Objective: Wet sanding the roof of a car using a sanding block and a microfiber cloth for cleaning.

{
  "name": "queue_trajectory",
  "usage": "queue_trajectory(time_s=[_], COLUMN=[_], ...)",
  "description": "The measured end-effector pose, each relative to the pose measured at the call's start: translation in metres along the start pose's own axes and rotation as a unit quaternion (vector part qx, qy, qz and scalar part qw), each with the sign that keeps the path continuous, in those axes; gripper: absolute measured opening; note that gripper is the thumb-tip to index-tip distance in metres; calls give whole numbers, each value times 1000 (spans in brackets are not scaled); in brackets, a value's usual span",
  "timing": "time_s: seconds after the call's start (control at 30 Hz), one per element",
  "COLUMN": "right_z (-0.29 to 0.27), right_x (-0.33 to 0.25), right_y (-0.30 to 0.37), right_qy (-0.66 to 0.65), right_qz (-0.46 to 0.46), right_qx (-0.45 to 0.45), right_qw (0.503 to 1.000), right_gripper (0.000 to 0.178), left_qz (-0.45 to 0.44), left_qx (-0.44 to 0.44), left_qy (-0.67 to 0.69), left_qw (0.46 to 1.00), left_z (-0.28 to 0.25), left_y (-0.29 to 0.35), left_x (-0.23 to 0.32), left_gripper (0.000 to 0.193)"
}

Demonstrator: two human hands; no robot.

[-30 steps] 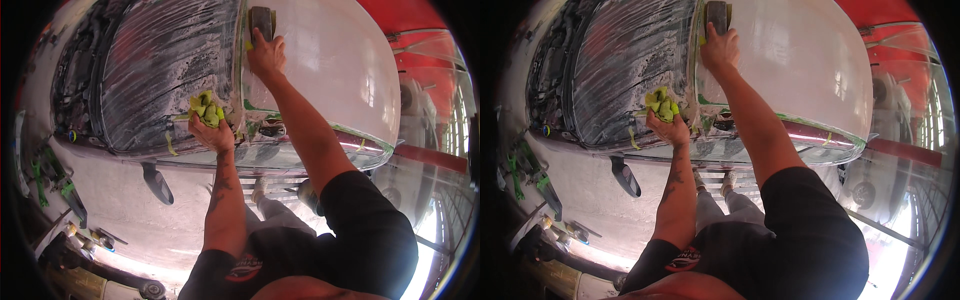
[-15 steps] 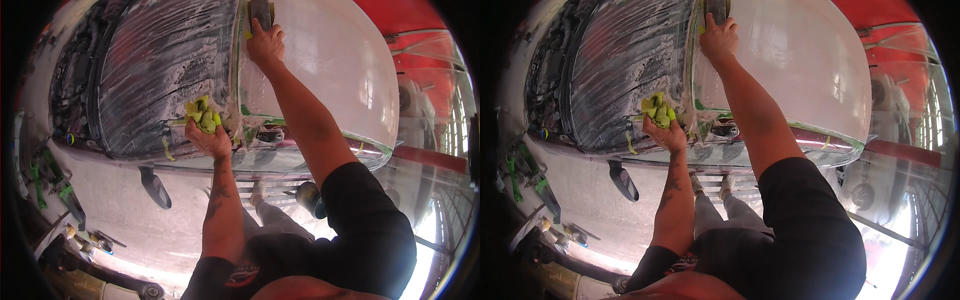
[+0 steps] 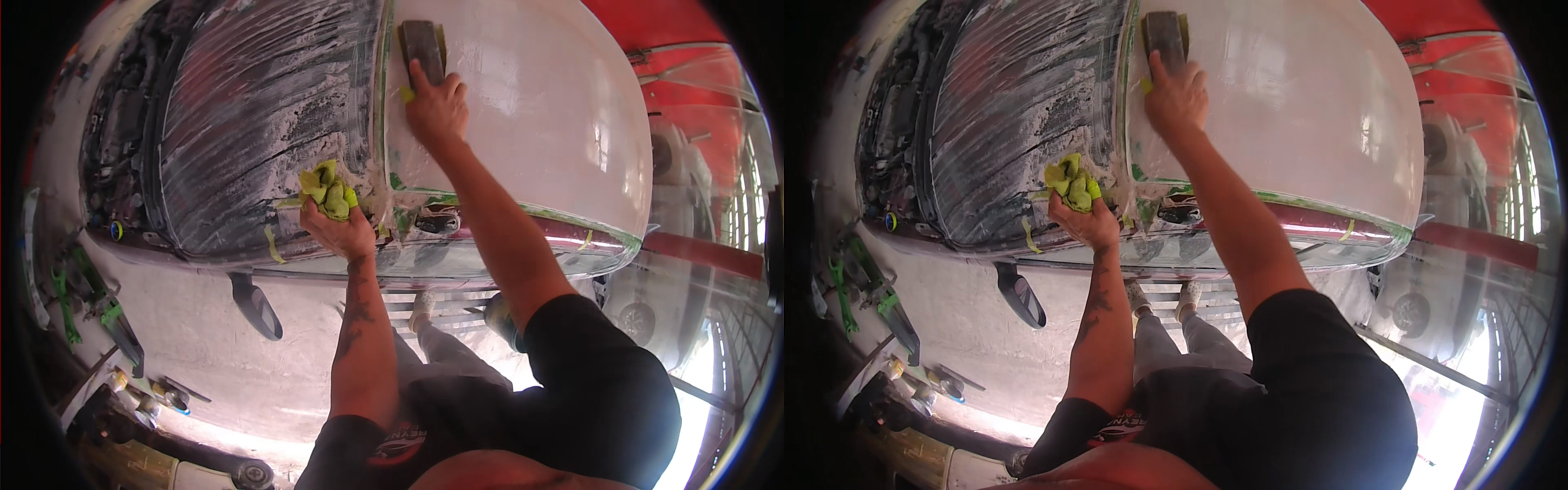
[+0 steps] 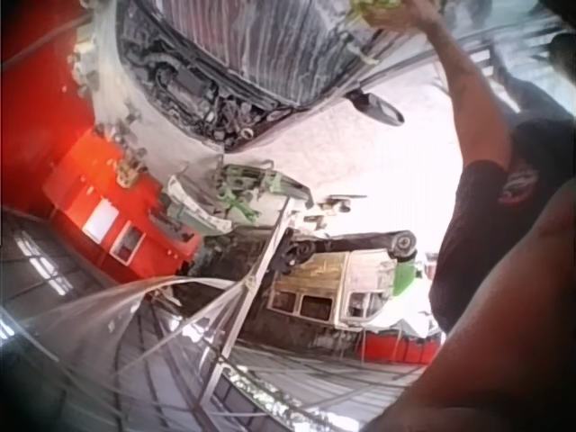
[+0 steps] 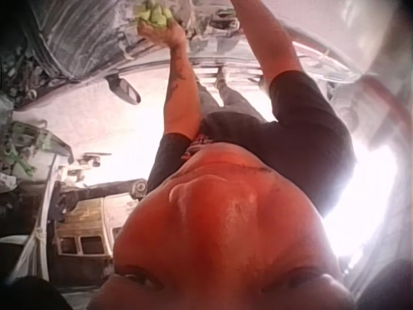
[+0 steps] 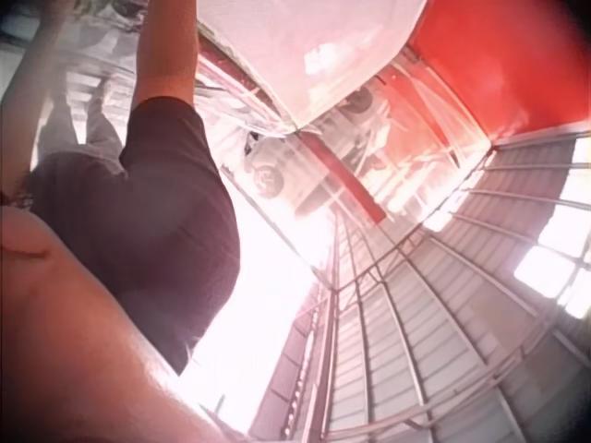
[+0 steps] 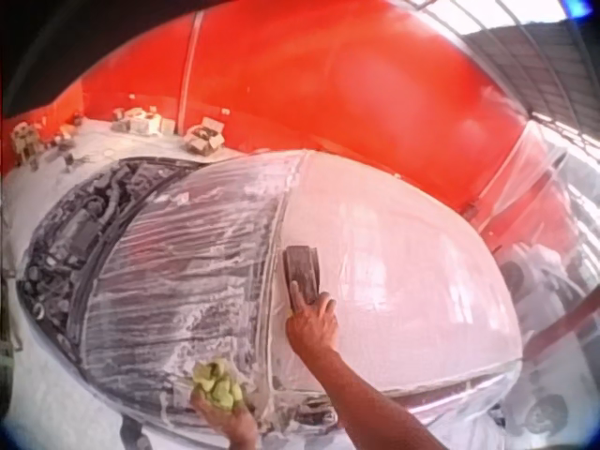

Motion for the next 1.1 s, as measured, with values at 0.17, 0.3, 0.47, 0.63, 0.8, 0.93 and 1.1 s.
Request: queue_trajectory(time_s=[0.17, 0.3, 0.47, 0.63, 0.8, 0.93, 1.1], right_z=[-4, -22, 0, -15, -36, -16, -26], right_x=[3, 44, 31, 46, 102, 71, 108], right_y=[44, -93, 41, 19, -92, 55, -12], right_qy=[-21, 10, 24, 9, 67, 55, 60], right_qz=[-88, 30, -53, -115, 60, -58, -93], right_qx=[-31, 15, -19, -14, -2, -38, 56], right_qw=[995, 999, 998, 993, 996, 996, 992], right_gripper=[53, 53, 62, 62, 52, 56, 56], left_qz=[-3, 5, -9, -8, -14, -21, -16], left_qx=[-5, 2, -14, -9, -12, -6, 1], left_qy=[1, 16, -2, 15, 30, 24, 32], left_qw=[1000, 1000, 1000, 1000, 999, 999, 999], left_z=[2, 7, 2, -1, 8, -1, 0], left_y=[1, -4, 2, -3, -5, -4, -1], left_x=[-2, 12, -4, 2, 16, 3, 2], left_gripper=[75, 66, 68, 68, 66, 66, 68])
Point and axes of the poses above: each hand's wrist, its own y-axis away from the middle knuckle, its own z-axis out of the palm, x = y × z, the point moved 4 cm from there along -y, towards the middle knuckle, and after that the axes turned 10 degrees about z, right-handed, at the moved point
